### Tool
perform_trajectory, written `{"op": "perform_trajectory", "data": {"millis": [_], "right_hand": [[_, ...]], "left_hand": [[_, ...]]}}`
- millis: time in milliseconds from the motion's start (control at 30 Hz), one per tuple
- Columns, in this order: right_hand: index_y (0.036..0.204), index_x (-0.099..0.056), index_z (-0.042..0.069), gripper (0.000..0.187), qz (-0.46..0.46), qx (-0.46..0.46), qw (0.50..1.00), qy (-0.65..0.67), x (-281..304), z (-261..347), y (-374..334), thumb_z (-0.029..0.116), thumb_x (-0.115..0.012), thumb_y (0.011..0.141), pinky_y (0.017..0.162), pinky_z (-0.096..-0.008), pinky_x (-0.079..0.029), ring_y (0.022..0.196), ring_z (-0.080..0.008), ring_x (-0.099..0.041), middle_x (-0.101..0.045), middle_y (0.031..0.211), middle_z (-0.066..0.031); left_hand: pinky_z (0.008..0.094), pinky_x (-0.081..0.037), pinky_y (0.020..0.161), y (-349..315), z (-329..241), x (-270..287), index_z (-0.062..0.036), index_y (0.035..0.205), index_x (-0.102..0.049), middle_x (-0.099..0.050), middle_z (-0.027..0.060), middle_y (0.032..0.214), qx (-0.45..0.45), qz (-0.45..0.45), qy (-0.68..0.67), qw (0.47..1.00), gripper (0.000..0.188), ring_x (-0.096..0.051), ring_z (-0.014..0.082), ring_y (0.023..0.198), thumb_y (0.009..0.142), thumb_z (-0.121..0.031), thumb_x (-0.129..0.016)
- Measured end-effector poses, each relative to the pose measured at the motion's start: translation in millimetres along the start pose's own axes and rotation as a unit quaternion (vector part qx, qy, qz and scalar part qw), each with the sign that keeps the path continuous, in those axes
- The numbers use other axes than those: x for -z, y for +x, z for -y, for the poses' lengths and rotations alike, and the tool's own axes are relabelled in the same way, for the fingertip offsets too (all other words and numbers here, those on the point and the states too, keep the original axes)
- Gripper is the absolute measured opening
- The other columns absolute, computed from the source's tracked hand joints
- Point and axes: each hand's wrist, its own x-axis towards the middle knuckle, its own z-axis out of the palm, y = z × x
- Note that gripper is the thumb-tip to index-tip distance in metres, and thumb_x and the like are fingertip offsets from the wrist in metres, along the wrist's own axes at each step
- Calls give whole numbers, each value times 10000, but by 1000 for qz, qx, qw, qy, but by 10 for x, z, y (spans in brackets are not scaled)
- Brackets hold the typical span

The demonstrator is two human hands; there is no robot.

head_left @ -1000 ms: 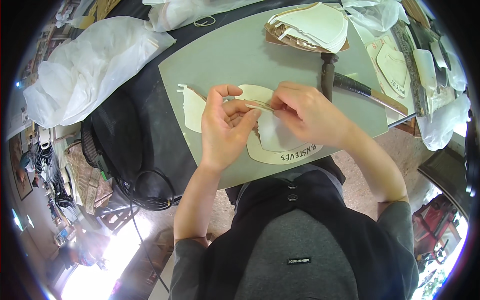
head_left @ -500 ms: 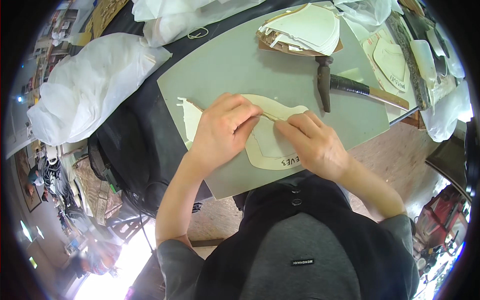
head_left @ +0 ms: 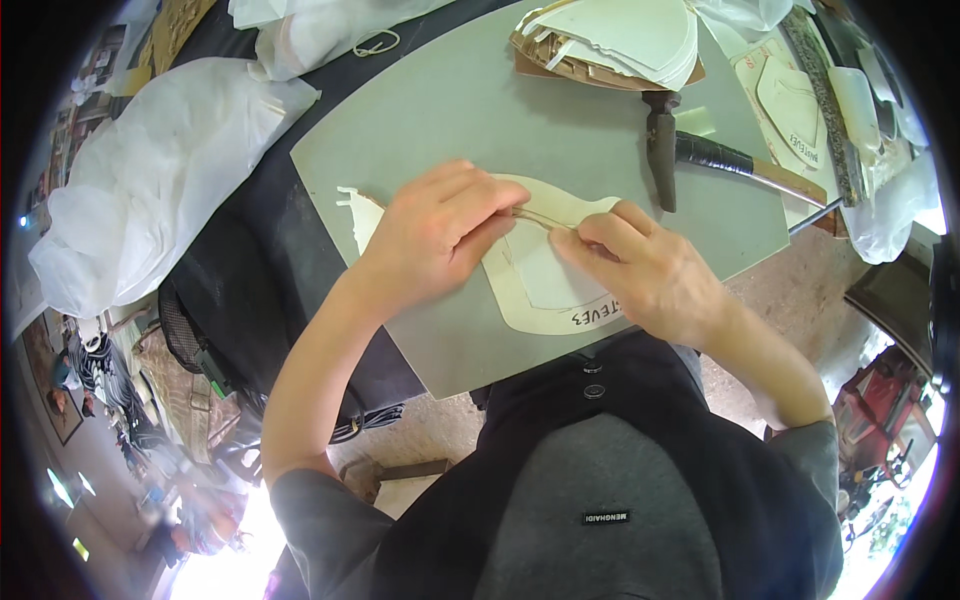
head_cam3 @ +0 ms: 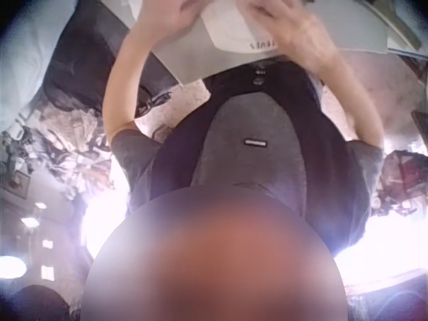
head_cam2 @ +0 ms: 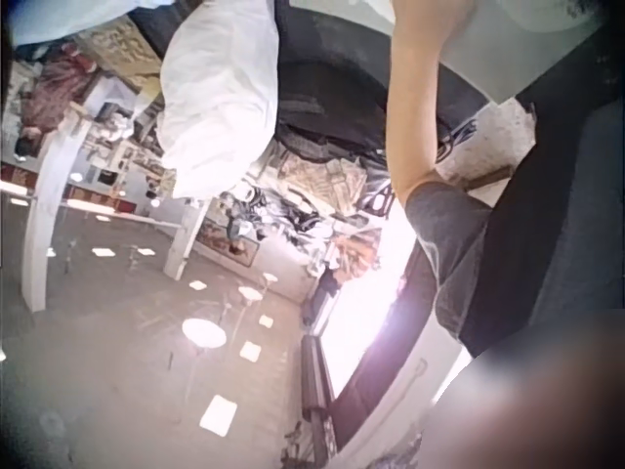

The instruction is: Folding and hammering the edges of shoe upper components on a workbench.

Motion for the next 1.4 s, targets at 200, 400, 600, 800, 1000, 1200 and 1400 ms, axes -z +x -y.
{"op": "perform_trajectory", "data": {"millis": [200,400,600,800,1000,1200,1400], "right_hand": [[1127,-642,3,392,-63,12,998,-16,-93,14,-88,36,-659,737,650,-319,-581,904,-225,-612,-582,1010,-67],[1056,-679,-15,401,-107,20,994,17,-146,-29,-116,-32,-685,656,589,-342,-555,851,-280,-633,-611,1028,-112],[1067,-655,-24,361,-94,8,996,-7,-130,-9,-103,44,-670,712,684,-314,-579,885,-232,-611,-593,1001,-68],[1166,-656,-33,456,-46,-1,999,-13,-57,56,-69,13,-662,712,676,-329,-564,907,-264,-614,-589,1001,-86],[1160,-636,-1,438,-62,-6,998,-11,-49,36,-66,29,-680,725,696,-308,-574,903,-217,-602,-564,981,-48],[1199,-619,21,477,-32,-12,999,-13,-6,45,-17,30,-683,727,708,-303,-576,917,-216,-600,-552,979,-48],[1271,-649,42,575,-8,-41,999,22,19,77,25,-44,-654,703,690,-353,-573,901,-275,-609,-600,1017,-81]], "left_hand": [[356,-499,655,81,-76,-37,-51,928,-697,-622,42,808,-4,20,13,1000,146,-596,243,751,798,-51,-765],[360,-460,643,157,-64,-110,-58,863,-629,-592,44,807,-54,35,74,995,212,-565,242,734,726,0,-780],[363,-449,665,137,-47,-175,-69,829,-570,-567,45,824,-90,32,139,986,254,-557,253,741,708,19,-775],[348,-460,695,41,-2,-82,-50,930,-660,-600,42,864,-99,23,111,989,264,-574,243,780,707,24,-781],[344,-488,727,-54,32,-25,-57,1047,-739,-638,24,946,-83,20,62,994,375,-602,227,853,683,23,-780],[356,-528,758,-146,29,-7,-49,1029,-741,-657,31,1000,-107,20,113,988,405,-617,243,897,631,17,-778],[355,-538,769,-167,47,-2,-29,1045,-734,-669,52,1017,-112,13,106,988,409,-630,256,921,641,22,-779]]}}
